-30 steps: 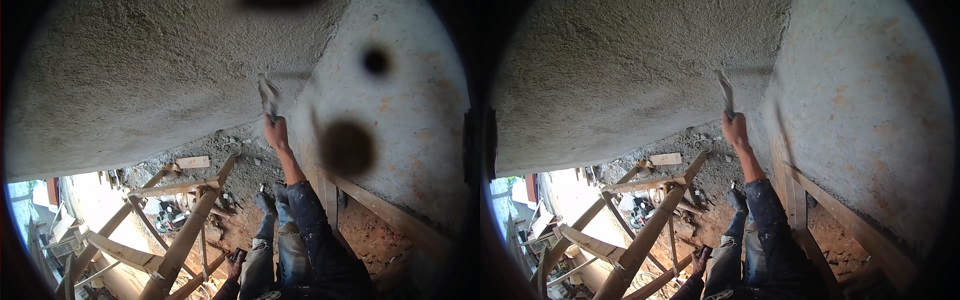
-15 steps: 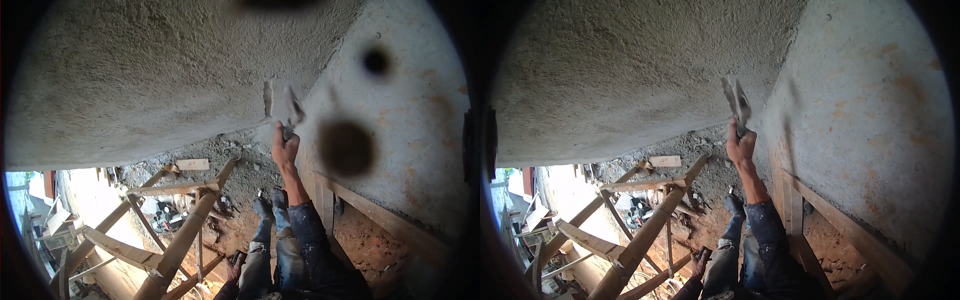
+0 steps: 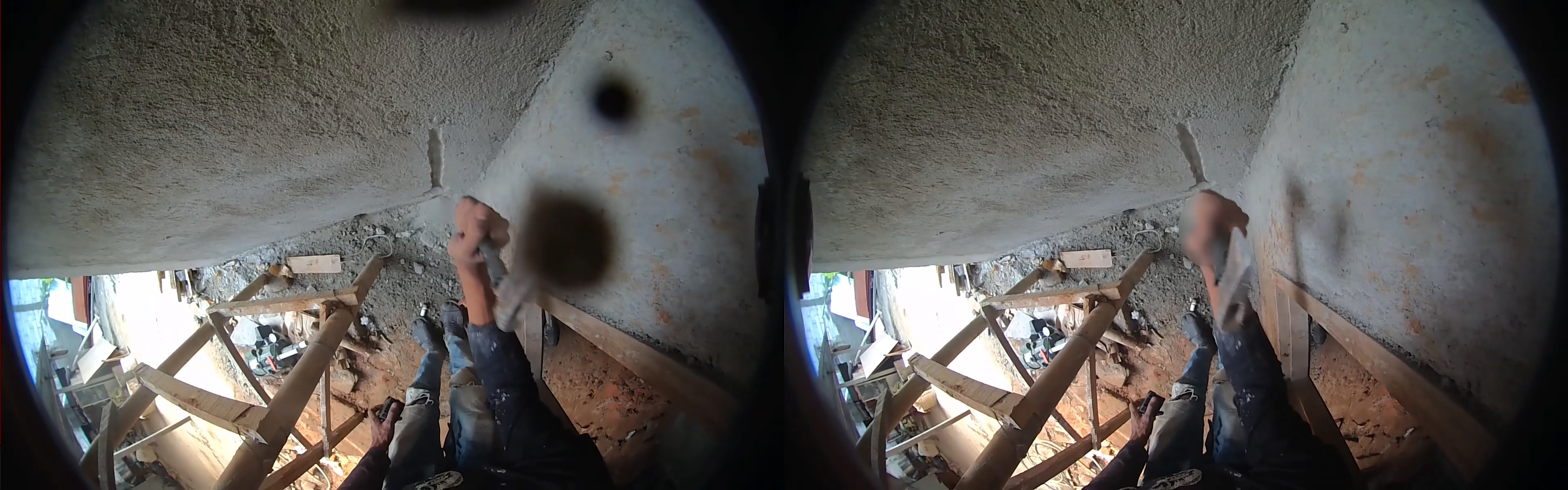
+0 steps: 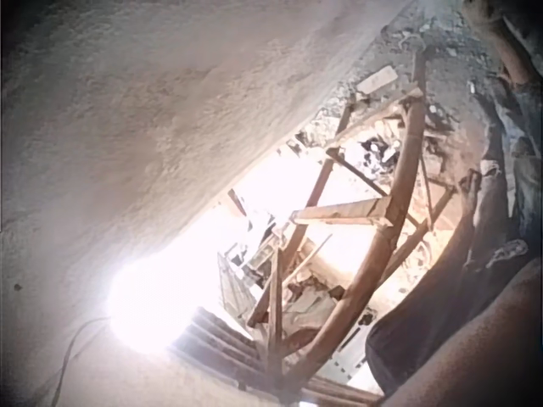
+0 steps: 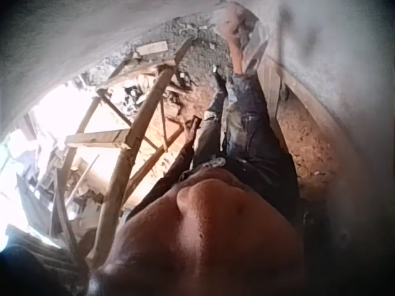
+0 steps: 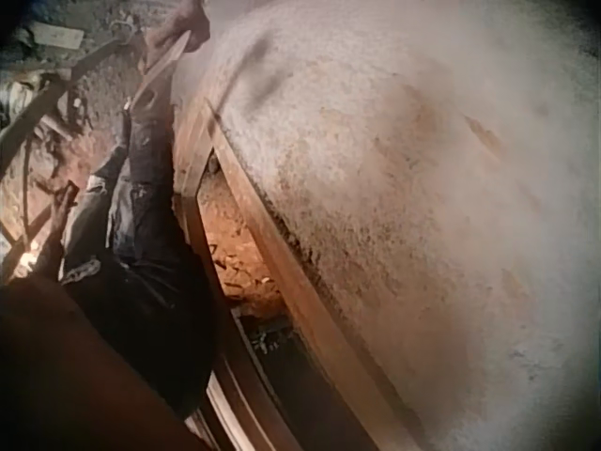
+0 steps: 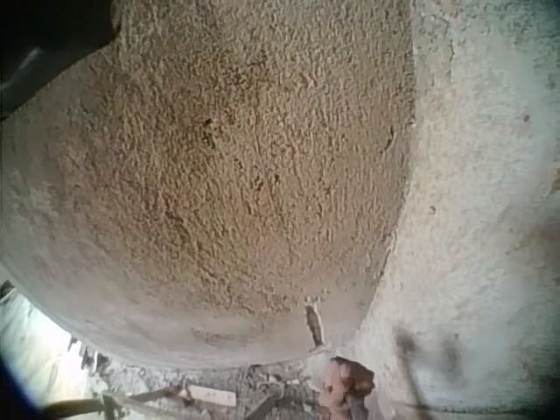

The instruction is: The person chips away at a concrete wall using a small hand axe to carve a vertical channel.

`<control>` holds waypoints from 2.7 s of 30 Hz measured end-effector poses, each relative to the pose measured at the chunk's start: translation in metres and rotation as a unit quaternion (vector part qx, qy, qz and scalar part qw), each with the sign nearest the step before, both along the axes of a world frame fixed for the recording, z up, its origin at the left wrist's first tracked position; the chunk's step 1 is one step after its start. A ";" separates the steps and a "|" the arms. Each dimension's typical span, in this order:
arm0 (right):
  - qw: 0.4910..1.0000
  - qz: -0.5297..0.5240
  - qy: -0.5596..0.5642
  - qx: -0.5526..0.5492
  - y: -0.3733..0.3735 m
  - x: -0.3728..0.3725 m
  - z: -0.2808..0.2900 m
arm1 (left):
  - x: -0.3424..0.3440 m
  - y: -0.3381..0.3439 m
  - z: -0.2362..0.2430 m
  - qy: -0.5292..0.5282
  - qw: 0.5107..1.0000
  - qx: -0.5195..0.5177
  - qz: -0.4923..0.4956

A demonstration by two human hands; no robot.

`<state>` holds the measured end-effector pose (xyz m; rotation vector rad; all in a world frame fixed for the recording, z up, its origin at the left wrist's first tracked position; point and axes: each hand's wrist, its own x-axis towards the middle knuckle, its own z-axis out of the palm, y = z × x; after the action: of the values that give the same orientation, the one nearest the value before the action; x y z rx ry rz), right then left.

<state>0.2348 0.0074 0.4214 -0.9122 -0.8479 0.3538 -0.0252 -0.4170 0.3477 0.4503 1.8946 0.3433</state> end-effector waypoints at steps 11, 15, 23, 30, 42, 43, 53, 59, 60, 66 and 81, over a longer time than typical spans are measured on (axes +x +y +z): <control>0.997 0.020 -0.068 -0.027 -0.004 -0.012 -0.021 | -0.001 0.004 0.013 -0.024 0.999 0.005 0.032; 0.855 0.053 -0.115 -0.503 0.005 0.006 -0.054 | 0.008 0.009 0.009 -0.063 0.996 -0.007 0.057; 0.996 0.068 -0.041 -0.046 0.000 0.004 -0.034 | 0.007 0.001 0.006 -0.058 0.997 0.012 0.053; 0.970 0.151 0.051 -0.183 -0.027 -0.008 -0.036 | -0.002 -0.013 0.006 -0.056 0.994 0.018 0.091; 0.984 0.079 0.054 -0.151 -0.014 -0.015 0.019 | 0.012 -0.001 0.012 -0.076 0.993 0.013 0.086; 0.996 0.026 0.079 0.021 -0.009 -0.013 0.029 | 0.017 0.002 0.014 -0.090 0.992 0.029 0.080; 0.944 0.130 0.045 -0.301 -0.016 -0.007 0.003 | 0.014 -0.004 0.010 -0.069 0.995 0.007 0.075; 0.828 0.098 -0.110 -0.540 0.013 -0.001 -0.045 | 0.011 -0.005 0.004 -0.063 0.995 -0.019 0.074; 0.829 0.100 -0.111 -0.538 0.004 -0.004 -0.045 | 0.010 -0.012 0.007 -0.060 0.996 -0.013 0.072; 0.981 0.098 -0.102 -0.131 -0.021 0.021 0.007 | 0.026 0.012 0.019 -0.064 0.997 -0.010 0.050; 0.845 0.084 -0.111 -0.516 0.011 0.004 -0.047 | 0.010 -0.004 -0.003 -0.075 0.993 0.003 0.092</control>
<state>0.2384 0.0187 0.3745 -1.9134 -0.9449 0.9200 -0.0150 -0.4210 0.3452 0.2463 1.7913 0.4929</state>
